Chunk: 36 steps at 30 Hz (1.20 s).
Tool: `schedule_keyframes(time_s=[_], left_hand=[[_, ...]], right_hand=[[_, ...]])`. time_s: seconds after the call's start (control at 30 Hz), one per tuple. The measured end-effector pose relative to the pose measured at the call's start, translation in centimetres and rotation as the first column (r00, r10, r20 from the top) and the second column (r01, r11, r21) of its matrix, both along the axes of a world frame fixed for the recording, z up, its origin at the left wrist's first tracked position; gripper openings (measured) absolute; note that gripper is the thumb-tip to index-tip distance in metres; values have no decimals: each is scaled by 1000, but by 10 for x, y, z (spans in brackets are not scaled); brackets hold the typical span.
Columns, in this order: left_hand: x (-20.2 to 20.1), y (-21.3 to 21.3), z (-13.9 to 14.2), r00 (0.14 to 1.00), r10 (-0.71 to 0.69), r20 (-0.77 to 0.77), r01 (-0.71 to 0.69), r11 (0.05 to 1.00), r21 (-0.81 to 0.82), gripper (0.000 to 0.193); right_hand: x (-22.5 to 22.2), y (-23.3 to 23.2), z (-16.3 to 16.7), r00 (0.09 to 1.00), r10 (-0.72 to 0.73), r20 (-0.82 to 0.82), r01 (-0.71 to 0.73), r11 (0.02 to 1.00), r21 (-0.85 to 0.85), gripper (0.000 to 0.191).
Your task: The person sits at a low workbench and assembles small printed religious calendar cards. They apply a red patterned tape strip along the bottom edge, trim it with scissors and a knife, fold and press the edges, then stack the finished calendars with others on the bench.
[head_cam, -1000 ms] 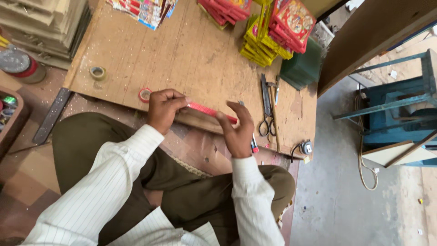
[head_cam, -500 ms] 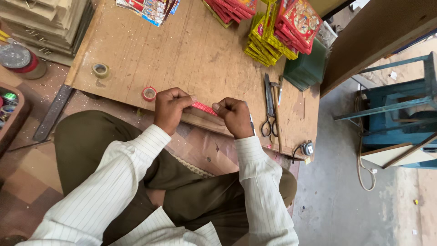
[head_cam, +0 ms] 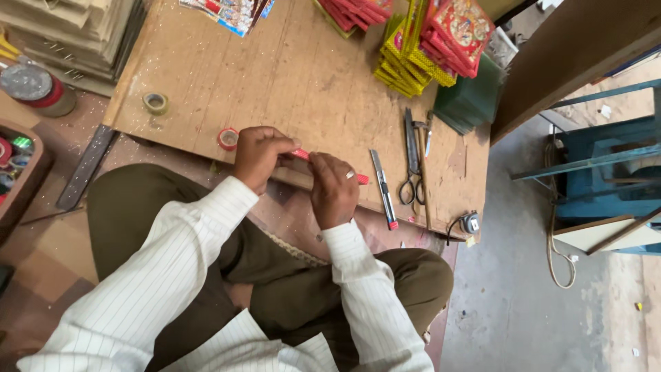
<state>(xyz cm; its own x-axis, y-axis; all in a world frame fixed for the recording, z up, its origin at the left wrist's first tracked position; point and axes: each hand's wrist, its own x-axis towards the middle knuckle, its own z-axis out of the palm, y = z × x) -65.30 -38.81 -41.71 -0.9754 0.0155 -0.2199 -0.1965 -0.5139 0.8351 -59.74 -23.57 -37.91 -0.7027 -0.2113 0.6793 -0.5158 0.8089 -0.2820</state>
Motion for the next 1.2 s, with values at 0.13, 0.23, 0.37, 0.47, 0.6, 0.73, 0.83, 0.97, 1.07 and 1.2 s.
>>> schedule_keyframes(time_s=[0.13, 0.23, 0.37, 0.47, 0.6, 0.73, 0.83, 0.97, 1.07, 1.2], left_hand=[[6, -4, 20, 998, 40, 43, -38, 999, -37, 20], [22, -6, 30, 823, 27, -567, -430, 682, -592, 24], [31, -2, 36, 556, -478, -680, -660, 244, -711, 38], [22, -4, 39, 559, -496, -664, -630, 266, -730, 26], [13, -16, 44, 682, -564, -465, -407, 236, -882, 13], [9, -22, 42, 739, -488, -465, -302, 377, -876, 12], [4, -22, 33, 799, -406, -443, -231, 473, -850, 18], [5, -17, 18, 924, -186, -333, -117, 692, -712, 23], [16, -1, 9, 929, -27, -368, -188, 823, -536, 26], [23, 15, 1, 925, 73, -373, -240, 873, -425, 37]], right_hand=[[-9, 9, 7, 985, -27, 171, 29, 1000, -8, 20], [-18, 14, 10, 975, 40, 219, -22, 996, -83, 19], [-22, 20, 6, 973, 68, 222, -58, 997, -51, 19], [-21, 30, 7, 970, 80, 231, -86, 996, 13, 18], [-16, 60, 17, 944, 123, 305, -151, 986, 69, 18], [-10, 97, 16, 953, 25, 300, -45, 997, 60, 16], [-5, 106, -3, 950, -14, 312, 57, 990, -127, 14], [2, 74, -37, 889, -86, 450, 359, 739, -569, 27], [5, 39, -53, 936, -59, 347, 330, 492, -806, 40], [3, 25, -56, 976, -12, 215, 207, 332, -920, 38]])
